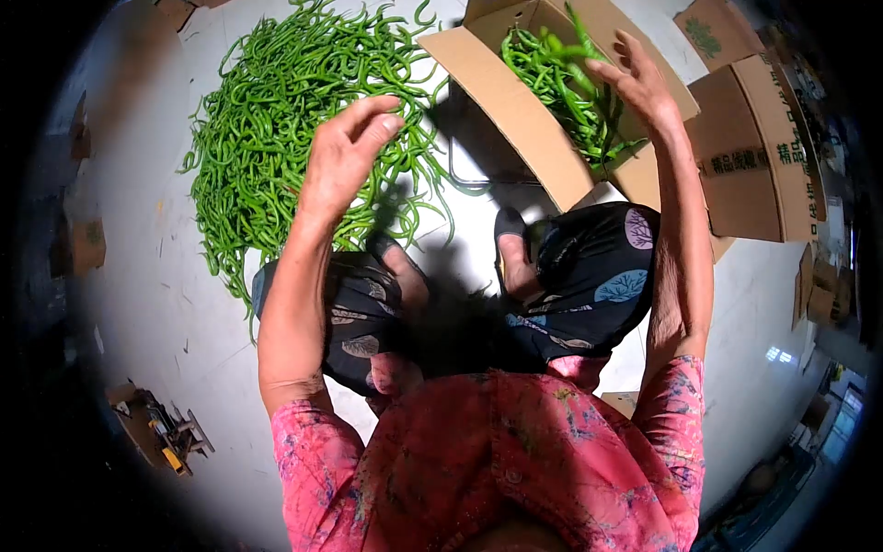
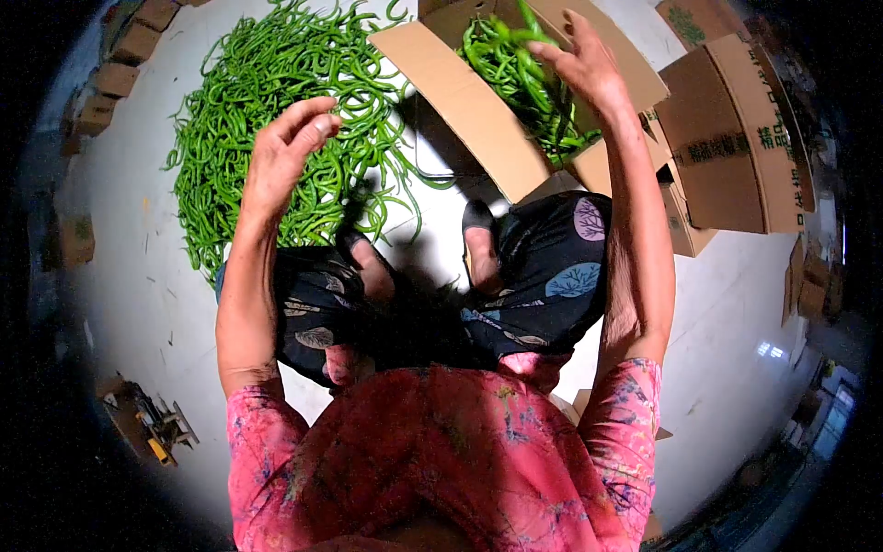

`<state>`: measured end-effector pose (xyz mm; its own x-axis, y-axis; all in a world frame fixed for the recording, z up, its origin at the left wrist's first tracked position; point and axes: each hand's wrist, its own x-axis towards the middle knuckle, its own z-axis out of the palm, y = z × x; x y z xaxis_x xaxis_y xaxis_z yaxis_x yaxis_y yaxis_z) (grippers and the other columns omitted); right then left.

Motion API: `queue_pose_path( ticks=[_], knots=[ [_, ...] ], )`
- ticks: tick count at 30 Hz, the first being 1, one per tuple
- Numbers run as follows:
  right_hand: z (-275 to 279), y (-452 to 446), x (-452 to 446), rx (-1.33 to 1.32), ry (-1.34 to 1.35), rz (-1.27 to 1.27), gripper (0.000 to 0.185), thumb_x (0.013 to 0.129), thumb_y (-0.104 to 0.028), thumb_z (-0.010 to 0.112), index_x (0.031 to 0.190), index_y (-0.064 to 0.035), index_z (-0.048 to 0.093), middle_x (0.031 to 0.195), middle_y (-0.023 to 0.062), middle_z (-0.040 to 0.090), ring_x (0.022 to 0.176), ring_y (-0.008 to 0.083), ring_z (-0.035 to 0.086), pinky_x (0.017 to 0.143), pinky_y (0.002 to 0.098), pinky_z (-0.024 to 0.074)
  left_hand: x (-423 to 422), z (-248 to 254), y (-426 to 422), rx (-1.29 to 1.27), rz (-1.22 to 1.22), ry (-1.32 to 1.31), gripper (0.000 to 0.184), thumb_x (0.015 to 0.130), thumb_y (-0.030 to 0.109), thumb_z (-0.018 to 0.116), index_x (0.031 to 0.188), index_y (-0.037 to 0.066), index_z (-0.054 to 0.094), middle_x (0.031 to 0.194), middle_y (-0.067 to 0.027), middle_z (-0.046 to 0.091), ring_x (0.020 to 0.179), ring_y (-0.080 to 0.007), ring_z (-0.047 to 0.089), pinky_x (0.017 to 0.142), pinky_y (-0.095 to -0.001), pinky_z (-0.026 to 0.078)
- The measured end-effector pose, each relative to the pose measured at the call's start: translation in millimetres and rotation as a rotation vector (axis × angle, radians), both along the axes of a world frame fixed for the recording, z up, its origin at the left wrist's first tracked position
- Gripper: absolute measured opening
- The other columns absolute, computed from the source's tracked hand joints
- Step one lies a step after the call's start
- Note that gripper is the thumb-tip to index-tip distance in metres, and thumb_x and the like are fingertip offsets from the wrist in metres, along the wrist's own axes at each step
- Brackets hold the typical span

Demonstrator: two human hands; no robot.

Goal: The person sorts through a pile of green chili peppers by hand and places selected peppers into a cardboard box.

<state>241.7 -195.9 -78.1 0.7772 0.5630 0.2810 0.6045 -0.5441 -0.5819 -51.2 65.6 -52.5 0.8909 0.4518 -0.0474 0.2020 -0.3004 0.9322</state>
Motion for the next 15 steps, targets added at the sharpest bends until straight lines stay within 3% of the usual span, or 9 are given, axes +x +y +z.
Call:
queue_pose_path(
  ticks=[1, 4, 6, 8, 9, 11, 15],
  knots=[
    [17.3, 6.3, -24.1, 0.02, 0.043, -0.033, 0.059, 0.091, -0.028, 0.063, 0.138, -0.0011, 0.042, 0.131, 0.0201, 0.053, 0.122, 0.0275, 0.052, 0.101, 0.0361, 0.0418, -1.3, -6.7, 7.0, -0.065, 0.051, -0.008, 0.039, 0.088, 0.025, 0.062, 0.117, -0.001, 0.061, 0.096, -0.0071, 0.067, 0.083, -0.0125, 0.058, 0.076, -0.0259, 0.045],
    [54.2, 15.4, -63.8, 0.144, 0.297, 0.24, 0.051, 0.091, -0.026, 0.063, 0.134, -0.0018, 0.049, 0.127, 0.0189, 0.057, 0.116, 0.0257, 0.057, 0.096, 0.0352, 0.0455, -1.6, -45.6, 34.3, -0.146, 0.006, 0.15, 0.031, 0.089, 0.022, 0.06, 0.112, 0.001, 0.062, 0.089, -0.0032, 0.064, 0.076, -0.0097, 0.055, 0.07, -0.0227, 0.043],
    [66.4, 24.1, -102.2, 0.139, -0.018, 0.389, 0.036, 0.088, -0.023, 0.063, 0.119, -0.0035, 0.059, 0.1, 0.0146, 0.067, 0.083, 0.0232, 0.066, 0.073, 0.0357, 0.0533, -4.3, -97.1, 65.1, -0.268, -0.144, 0.32, 0.024, 0.089, 0.02, 0.061, 0.106, 0.004, 0.064, 0.088, -0.0011, 0.064, 0.074, -0.0098, 0.056, 0.066, -0.025, 0.045],
    [83.3, 30.2, -135.8, 0.046, 0.103, 0.502, 0.035, 0.086, -0.023, 0.064, 0.114, -0.0029, 0.061, 0.106, 0.0175, 0.066, 0.091, 0.0338, 0.065, 0.082, 0.0428, 0.0498, -9.7, -144.5, 84.1, 0.344, -0.229, 0.533, 0.024, 0.085, 0.019, 0.062, 0.104, 0.005, 0.064, 0.086, -0.0054, 0.066, 0.075, -0.0181, 0.062, 0.068, -0.0317, 0.049],
    [82.6, 31.0, -142.5, -0.058, 0.088, 0.605, 0.036, 0.087, -0.019, 0.064, 0.119, -0.0016, 0.059, 0.107, 0.0161, 0.066, 0.091, 0.0281, 0.065, 0.08, 0.0376, 0.0515, -10.1, -149.8, 83.6, 0.487, -0.293, 0.581, 0.025, 0.083, 0.017, 0.063, 0.105, 0.005, 0.063, 0.087, -0.008, 0.066, 0.078, -0.0218, 0.063, 0.07, -0.0343, 0.05],
    [71.3, 28.9, -152.7, -0.206, 0.093, 0.663, 0.035, 0.085, -0.016, 0.064, 0.117, -0.0022, 0.058, 0.108, 0.0183, 0.064, 0.096, 0.0347, 0.062, 0.081, 0.0401, 0.0497, -8.5, -161.9, 83.5, 0.775, -0.423, 0.674, 0.027, 0.079, 0.015, 0.063, 0.105, 0.006, 0.063, 0.09, -0.0134, 0.066, 0.084, -0.0292, 0.065, 0.074, -0.0394, 0.052],
    [46.9, 22.1, -148.0, -0.375, 0.087, 0.605, 0.037, 0.082, -0.017, 0.065, 0.115, -0.0028, 0.057, 0.1, 0.0177, 0.064, 0.092, 0.0369, 0.06, 0.077, 0.0418, 0.0481, 18.4, -173.9, 63.1, 1.02, -0.602, 0.758, 0.032, 0.074, 0.011, 0.062, 0.106, 0.008, 0.061, 0.102, -0.0176, 0.063, 0.094, -0.0348, 0.063, 0.081, -0.0445, 0.053]
  ],
)
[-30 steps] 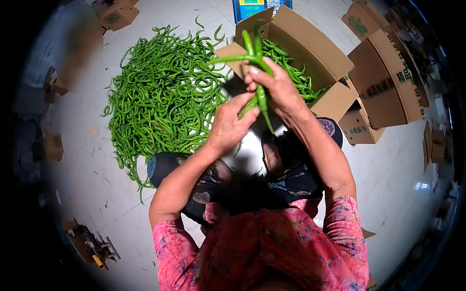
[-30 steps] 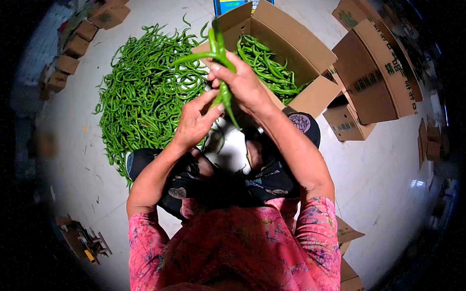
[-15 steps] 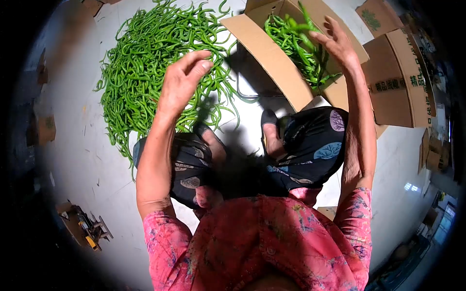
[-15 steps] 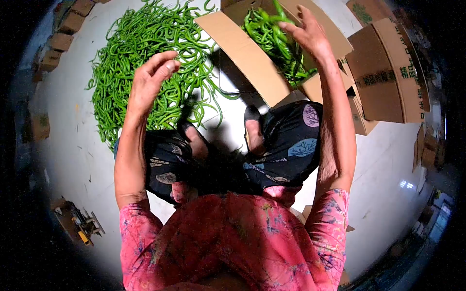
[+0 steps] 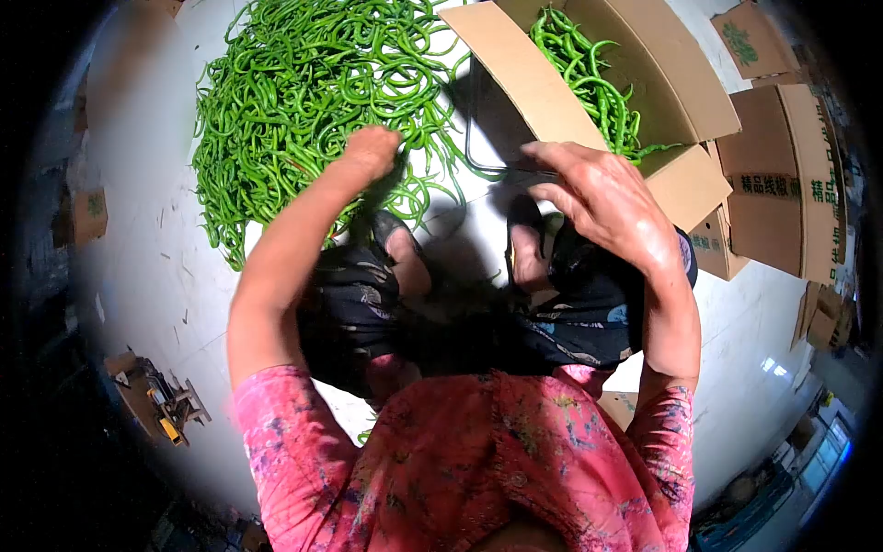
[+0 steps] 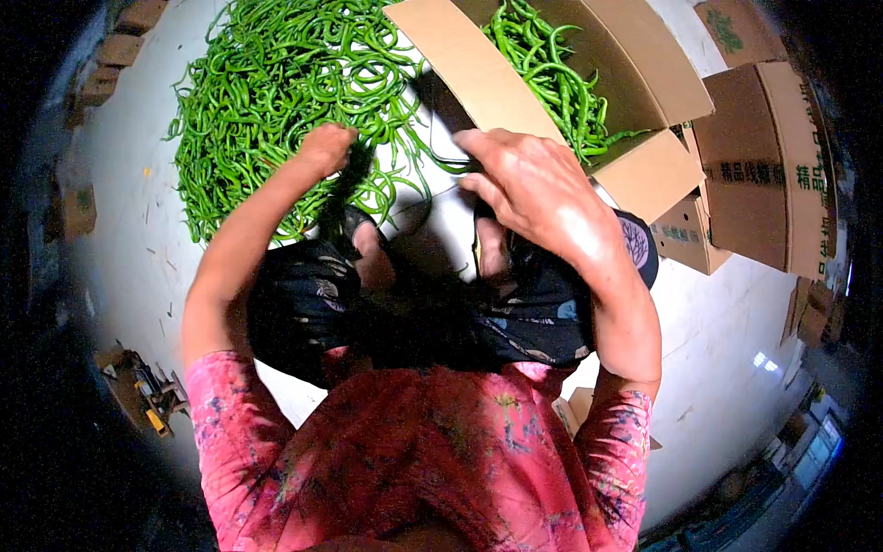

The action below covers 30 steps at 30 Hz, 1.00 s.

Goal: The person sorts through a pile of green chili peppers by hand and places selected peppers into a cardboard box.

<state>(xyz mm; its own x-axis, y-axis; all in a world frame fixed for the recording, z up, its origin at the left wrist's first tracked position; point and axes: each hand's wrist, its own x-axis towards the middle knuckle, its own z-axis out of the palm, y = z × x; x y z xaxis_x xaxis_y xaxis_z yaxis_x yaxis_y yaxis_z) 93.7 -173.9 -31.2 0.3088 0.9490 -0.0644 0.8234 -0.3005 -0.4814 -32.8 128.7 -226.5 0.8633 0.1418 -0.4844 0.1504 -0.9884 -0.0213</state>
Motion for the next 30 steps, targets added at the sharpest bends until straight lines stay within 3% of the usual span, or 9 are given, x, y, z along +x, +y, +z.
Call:
queue_pose_path(
  ticks=[9, 12, 17, 20, 23, 25, 27, 28, 30],
  knots=[
    [11.8, 7.0, -2.1, -0.081, 0.007, -0.028, 0.04, 0.079, -0.01, 0.064, 0.117, -0.0026, 0.055, 0.086, 0.0163, 0.059, 0.082, 0.0352, 0.058, 0.072, 0.0429, 0.0453, 19.7, -160.1, -56.6, 0.066, -0.219, -0.27, 0.03, 0.086, 0.02, 0.051, 0.113, 0.009, 0.057, 0.115, -0.0092, 0.057, 0.117, -0.0275, 0.046, 0.096, -0.0462, 0.037],
    [5.8, 5.2, -2.9, -0.002, 0.023, -0.084, 0.036, 0.08, -0.01, 0.064, 0.114, -0.0041, 0.058, 0.085, 0.0113, 0.057, 0.075, 0.0286, 0.056, 0.068, 0.0382, 0.0449, 21.7, -198.6, -59.0, 0.275, -0.341, -0.685, 0.029, 0.08, 0.026, 0.053, 0.106, 0.012, 0.055, 0.106, -0.0056, 0.052, 0.109, -0.0241, 0.046, 0.084, -0.0412, 0.038],
    [13.6, 9.9, -3.8, -0.044, 0.102, -0.091, 0.038, 0.082, -0.008, 0.062, 0.119, -0.0082, 0.06, 0.098, 0.0101, 0.062, 0.078, 0.0266, 0.058, 0.07, 0.036, 0.0475, 48.2, -241.5, -76.5, 0.091, -0.167, -0.335, 0.016, 0.074, 0.027, 0.053, 0.087, 0.018, 0.052, 0.086, -0.0037, 0.045, 0.093, -0.0218, 0.045, 0.085, -0.041, 0.034],
    [16.5, 8.9, -5.0, -0.147, 0.188, -0.081, 0.041, 0.08, -0.006, 0.06, 0.12, -0.0081, 0.06, 0.105, 0.0099, 0.062, 0.084, 0.0247, 0.06, 0.075, 0.0331, 0.05, 56.3, -245.8, -81.4, -0.025, -0.032, -0.288, 0.014, 0.073, 0.024, 0.051, 0.082, 0.016, 0.056, 0.083, -0.0059, 0.048, 0.089, -0.0217, 0.046, 0.083, -0.0406, 0.034],
    [11.9, 7.4, -5.1, -0.083, 0.061, 0.019, 0.044, 0.077, -0.006, 0.058, 0.121, -0.0068, 0.059, 0.107, 0.0116, 0.061, 0.085, 0.0238, 0.06, 0.073, 0.0337, 0.0496, 50.0, -239.0, -79.4, 0.071, -0.243, -0.368, 0.018, 0.077, 0.022, 0.049, 0.088, 0.012, 0.06, 0.086, -0.0079, 0.051, 0.091, -0.025, 0.049, 0.084, -0.0481, 0.035],
    [11.5, 6.2, -5.6, -0.078, 0.017, 0.036, 0.046, 0.076, -0.007, 0.057, 0.122, -0.0065, 0.058, 0.108, 0.0125, 0.061, 0.086, 0.0232, 0.06, 0.072, 0.0338, 0.0495, 48.6, -243.0, -70.7, -0.618, 0.146, -0.223, 0.02, 0.078, 0.019, 0.05, 0.092, 0.009, 0.061, 0.089, -0.0097, 0.054, 0.091, -0.0276, 0.053, 0.081, -0.0493, 0.039],
    [12.2, 4.8, -5.2, -0.073, -0.014, 0.049, 0.048, 0.075, -0.008, 0.057, 0.123, -0.0062, 0.056, 0.107, 0.0128, 0.06, 0.087, 0.023, 0.06, 0.072, 0.0337, 0.0492, 40.8, -233.0, -62.5, -0.644, -0.057, -0.329, 0.02, 0.079, 0.015, 0.051, 0.094, 0.007, 0.061, 0.091, -0.0111, 0.056, 0.091, -0.0293, 0.057, 0.078, -0.0483, 0.044],
    [12.5, 3.8, -5.0, -0.073, -0.024, 0.053, 0.048, 0.076, -0.009, 0.057, 0.123, -0.0061, 0.056, 0.107, 0.0127, 0.06, 0.087, 0.0232, 0.06, 0.072, 0.0335, 0.049, 36.4, -182.5, -61.5, -0.313, -0.454, -0.499, 0.019, 0.079, 0.013, 0.052, 0.094, 0.007, 0.061, 0.091, -0.0115, 0.057, 0.09, -0.0297, 0.059, 0.076, -0.0468, 0.047],
    [12.5, 2.4, -5.5, -0.069, -0.036, 0.062, 0.047, 0.076, -0.01, 0.057, 0.123, -0.0055, 0.055, 0.106, 0.0128, 0.06, 0.088, 0.0233, 0.06, 0.073, 0.0333, 0.0487, 30.0, -131.0, -52.8, -0.031, -0.763, -0.575, 0.019, 0.078, 0.01, 0.054, 0.095, 0.006, 0.061, 0.091, -0.0126, 0.058, 0.089, -0.0298, 0.061, 0.073, -0.0445, 0.051]
  ],
)
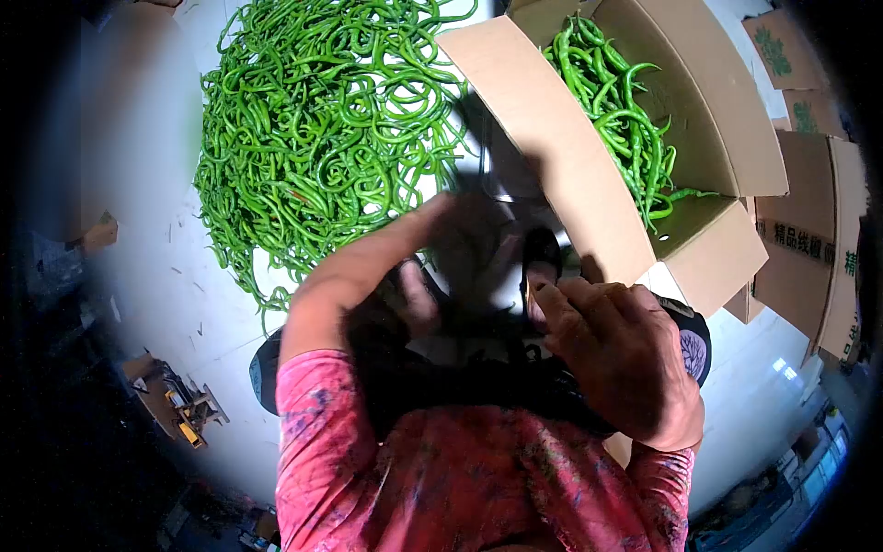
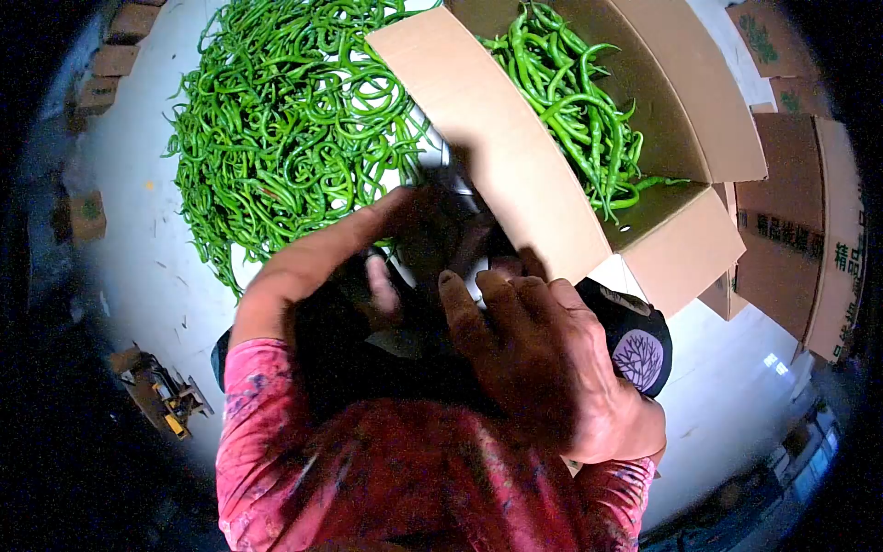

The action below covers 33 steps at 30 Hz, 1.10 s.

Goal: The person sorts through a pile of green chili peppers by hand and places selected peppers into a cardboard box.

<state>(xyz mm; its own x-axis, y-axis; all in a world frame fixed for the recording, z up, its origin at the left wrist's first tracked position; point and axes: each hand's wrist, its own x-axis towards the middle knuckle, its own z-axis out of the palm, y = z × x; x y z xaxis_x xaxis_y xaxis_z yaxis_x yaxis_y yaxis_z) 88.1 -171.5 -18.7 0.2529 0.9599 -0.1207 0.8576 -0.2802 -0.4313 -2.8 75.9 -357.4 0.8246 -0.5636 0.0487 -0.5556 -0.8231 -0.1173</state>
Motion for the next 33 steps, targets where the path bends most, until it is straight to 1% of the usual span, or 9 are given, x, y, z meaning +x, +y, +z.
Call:
queue_pose_path(
  ticks=[4, 7, 9, 11, 16, 20, 24, 28, 33],
  knots=[
    [0.2, -1.6, 0.7, -0.003, -0.031, 0.029, 0.046, 0.077, -0.011, 0.056, 0.123, -0.0039, 0.055, 0.105, 0.0135, 0.059, 0.09, 0.0239, 0.06, 0.076, 0.0331, 0.0483, -10.4, 34.7, 25.5, -0.199, 0.247, 0.375, 0.022, 0.074, 0.006, 0.058, 0.095, 0.005, 0.062, 0.089, -0.0152, 0.061, 0.084, -0.0283, 0.064, 0.068, -0.0416, 0.054],
    [-2.4, -2.2, 0.7, -0.002, -0.034, 0.044, 0.046, 0.077, -0.012, 0.056, 0.123, -0.0035, 0.055, 0.106, 0.0144, 0.058, 0.091, 0.0249, 0.06, 0.077, 0.0329, 0.048, -6.5, 51.2, 56.8, -0.327, 0.43, 0.336, 0.017, 0.074, -0.001, 0.056, 0.09, 0.005, 0.06, 0.084, -0.0132, 0.061, 0.074, -0.0297, 0.064, 0.061, -0.0394, 0.056],
    [-3.7, -2.5, 2.1, -0.019, -0.023, 0.041, 0.047, 0.078, -0.013, 0.055, 0.124, -0.0035, 0.054, 0.107, 0.015, 0.058, 0.092, 0.0256, 0.06, 0.078, 0.0327, 0.0479, -5.6, 50.3, 71.1, -0.319, 0.588, 0.422, 0.026, 0.075, 0.005, 0.06, 0.101, 0.004, 0.055, 0.09, -0.0159, 0.058, 0.086, -0.034, 0.059, 0.074, -0.0422, 0.051],
    [-1.9, -1.5, 3.8, -0.058, 0.001, 0.035, 0.047, 0.078, -0.014, 0.055, 0.124, -0.0034, 0.053, 0.108, 0.0155, 0.058, 0.094, 0.0264, 0.059, 0.079, 0.0325, 0.0478, -16.4, 33.6, 103.1, -0.273, 0.77, 0.191, 0.024, 0.079, 0.011, 0.06, 0.101, 0.003, 0.054, 0.093, -0.0168, 0.057, 0.095, -0.0359, 0.056, 0.08, -0.0439, 0.047],
    [0.1, 2.4, 3.4, -0.072, 0.019, 0.048, 0.048, 0.078, -0.014, 0.054, 0.124, -0.0036, 0.053, 0.108, 0.0164, 0.058, 0.092, 0.0273, 0.06, 0.08, 0.034, 0.0485, -17.0, 10.8, 99.0, -0.151, 0.959, 0.207, 0.072, 0.072, 0.033, 0.072, 0.132, 0.003, 0.044, 0.129, -0.0155, 0.046, 0.125, -0.0342, 0.037, 0.099, -0.0495, 0.031],
    [-3.2, 5.3, 0.7, -0.085, 0.043, 0.029, 0.048, 0.077, -0.014, 0.054, 0.124, -0.0037, 0.053, 0.108, 0.0174, 0.057, 0.093, 0.0286, 0.06, 0.079, 0.0354, 0.0491, 5.4, -9.3, 82.0, -0.042, 1.055, 0.298, 0.092, 0.067, 0.034, 0.079, 0.139, 0.004, 0.031, 0.126, -0.0189, 0.049, 0.122, -0.0337, 0.04, 0.097, -0.0497, 0.032],
    [-4.2, 4.8, 4.2, -0.074, 0.121, 0.024, 0.048, 0.077, -0.015, 0.054, 0.123, -0.0038, 0.053, 0.109, 0.0181, 0.057, 0.098, 0.0311, 0.06, 0.081, 0.0361, 0.0497, 24.5, -19.8, 77.7, 0.004, 1.158, 0.391, 0.099, 0.06, 0.035, 0.085, 0.139, 0.008, 0.032, 0.114, -0.0174, 0.052, 0.107, -0.033, 0.047, 0.09, -0.0482, 0.036],
    [-3.3, 5.8, 3.2, -0.07, 0.113, 0.031, 0.047, 0.076, -0.016, 0.056, 0.121, -0.0033, 0.055, 0.108, 0.0186, 0.058, 0.101, 0.0326, 0.06, 0.082, 0.0373, 0.05, 19.7, -29.0, 77.1, -0.086, 1.179, 0.405, 0.102, 0.059, 0.038, 0.086, 0.141, 0.014, 0.029, 0.112, -0.0179, 0.054, 0.108, -0.0352, 0.05, 0.088, -0.0506, 0.037],
    [-7.3, 3.5, 2.3, -0.035, 0.075, 0.045, 0.046, 0.076, -0.018, 0.056, 0.12, -0.0023, 0.056, 0.107, 0.0193, 0.058, 0.102, 0.0334, 0.06, 0.083, 0.0383, 0.0499, 27.3, -22.1, 76.6, -0.251, 1.38, 0.611, 0.084, 0.065, 0.041, 0.082, 0.132, 0.016, 0.037, 0.119, -0.0184, 0.054, 0.111, -0.0333, 0.055, 0.094, -0.0516, 0.036]
  ],
)
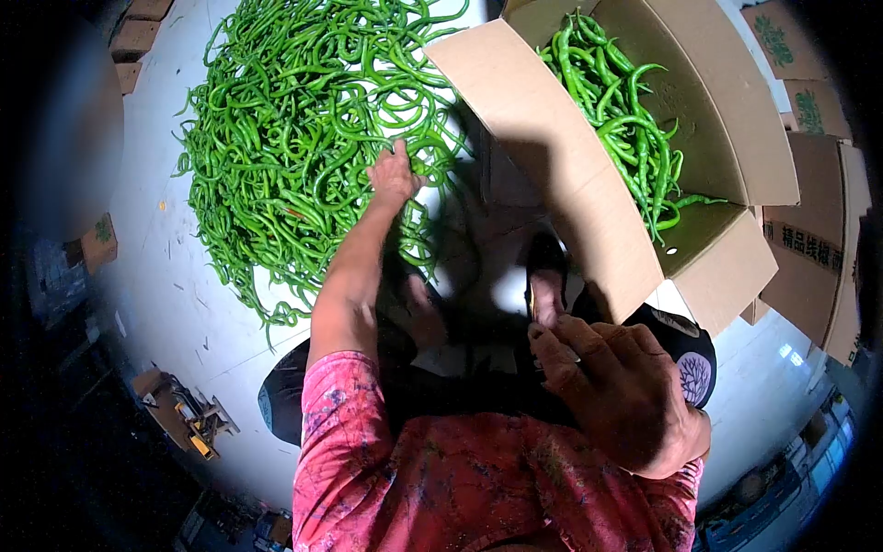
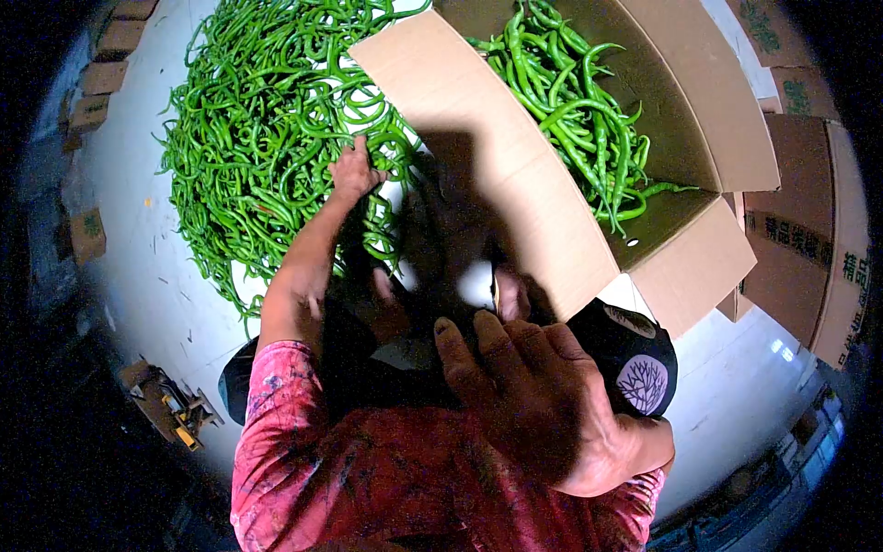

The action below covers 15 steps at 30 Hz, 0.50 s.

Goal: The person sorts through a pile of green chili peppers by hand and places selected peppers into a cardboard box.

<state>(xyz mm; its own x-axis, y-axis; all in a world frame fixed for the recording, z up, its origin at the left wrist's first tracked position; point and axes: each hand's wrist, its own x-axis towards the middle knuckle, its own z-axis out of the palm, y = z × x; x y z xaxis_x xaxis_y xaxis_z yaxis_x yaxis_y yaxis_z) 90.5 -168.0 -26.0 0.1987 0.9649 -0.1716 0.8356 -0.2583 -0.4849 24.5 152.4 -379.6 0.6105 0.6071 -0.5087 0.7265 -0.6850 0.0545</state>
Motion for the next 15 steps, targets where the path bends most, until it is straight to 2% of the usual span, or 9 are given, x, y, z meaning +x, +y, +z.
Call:
queue_pose_path(
  ticks=[2, 5, 8, 12, 13, 15],
  knots=[
    [1.9, 0.8, 0.5, -0.012, -0.021, 0.008, 0.047, 0.076, -0.018, 0.056, 0.12, -0.0021, 0.056, 0.107, 0.0196, 0.058, 0.101, 0.0333, 0.06, 0.084, 0.0384, 0.0499, 2.0, 0.7, 3.8, -0.072, 0.02, 0.042, 0.083, 0.066, 0.039, 0.08, 0.132, 0.015, 0.037, 0.119, -0.0186, 0.055, 0.111, -0.035, 0.056, 0.094, -0.0503, 0.04],
    [2.2, 0.0, 0.8, -0.002, 0.017, -0.01, 0.047, 0.075, -0.017, 0.056, 0.119, -0.0012, 0.056, 0.107, 0.0201, 0.057, 0.099, 0.0336, 0.061, 0.085, 0.0391, 0.0498, -6.1, 0.0, 12.5, -0.142, 0.026, -0.083, 0.078, 0.068, 0.035, 0.076, 0.131, 0.013, 0.037, 0.119, -0.0212, 0.057, 0.109, -0.0384, 0.057, 0.092, -0.048, 0.045],
    [5.6, 2.1, 0.9, -0.005, -0.021, -0.002, 0.047, 0.075, -0.017, 0.056, 0.119, -0.0002, 0.055, 0.107, 0.0201, 0.057, 0.099, 0.0331, 0.06, 0.086, 0.0391, 0.0497, -3.3, 19.5, 20.0, -0.241, 0.102, -0.044, 0.073, 0.069, 0.03, 0.073, 0.13, 0.011, 0.038, 0.118, -0.0246, 0.057, 0.107, -0.042, 0.057, 0.092, -0.046, 0.047],
    [9.6, 0.9, 2.0, -0.007, -0.007, -0.006, 0.048, 0.075, -0.016, 0.055, 0.121, 0.0001, 0.053, 0.105, 0.0197, 0.057, 0.1, 0.0323, 0.059, 0.09, 0.0394, 0.048, -13.2, 28.8, 12.1, -0.183, 0.089, -0.155, 0.075, 0.068, 0.027, 0.072, 0.131, 0.009, 0.036, 0.115, -0.0261, 0.059, 0.106, -0.0414, 0.058, 0.092, -0.0472, 0.046],
    [9.0, 0.8, 1.7, -0.005, 0.003, -0.013, 0.048, 0.076, -0.016, 0.055, 0.121, -0.0002, 0.053, 0.105, 0.0192, 0.057, 0.101, 0.0318, 0.059, 0.09, 0.039, 0.0476, -16.1, 30.0, 6.6, -0.165, 0.099, -0.218, 0.076, 0.067, 0.027, 0.073, 0.132, 0.008, 0.037, 0.108, -0.0251, 0.063, 0.101, -0.0399, 0.061, 0.09, -0.0452, 0.048],
    [10.7, -0.2, 1.5, -0.034, -0.015, -0.015, 0.048, 0.077, -0.015, 0.055, 0.123, -0.0009, 0.052, 0.105, 0.0178, 0.057, 0.101, 0.0305, 0.058, 0.09, 0.038, 0.047, -18.5, 38.2, 8.0, -0.33, 0.184, -0.303, 0.075, 0.067, 0.025, 0.073, 0.131, 0.006, 0.039, 0.104, -0.0222, 0.065, 0.095, -0.0361, 0.063, 0.087, -0.0416, 0.049]
  ],
)
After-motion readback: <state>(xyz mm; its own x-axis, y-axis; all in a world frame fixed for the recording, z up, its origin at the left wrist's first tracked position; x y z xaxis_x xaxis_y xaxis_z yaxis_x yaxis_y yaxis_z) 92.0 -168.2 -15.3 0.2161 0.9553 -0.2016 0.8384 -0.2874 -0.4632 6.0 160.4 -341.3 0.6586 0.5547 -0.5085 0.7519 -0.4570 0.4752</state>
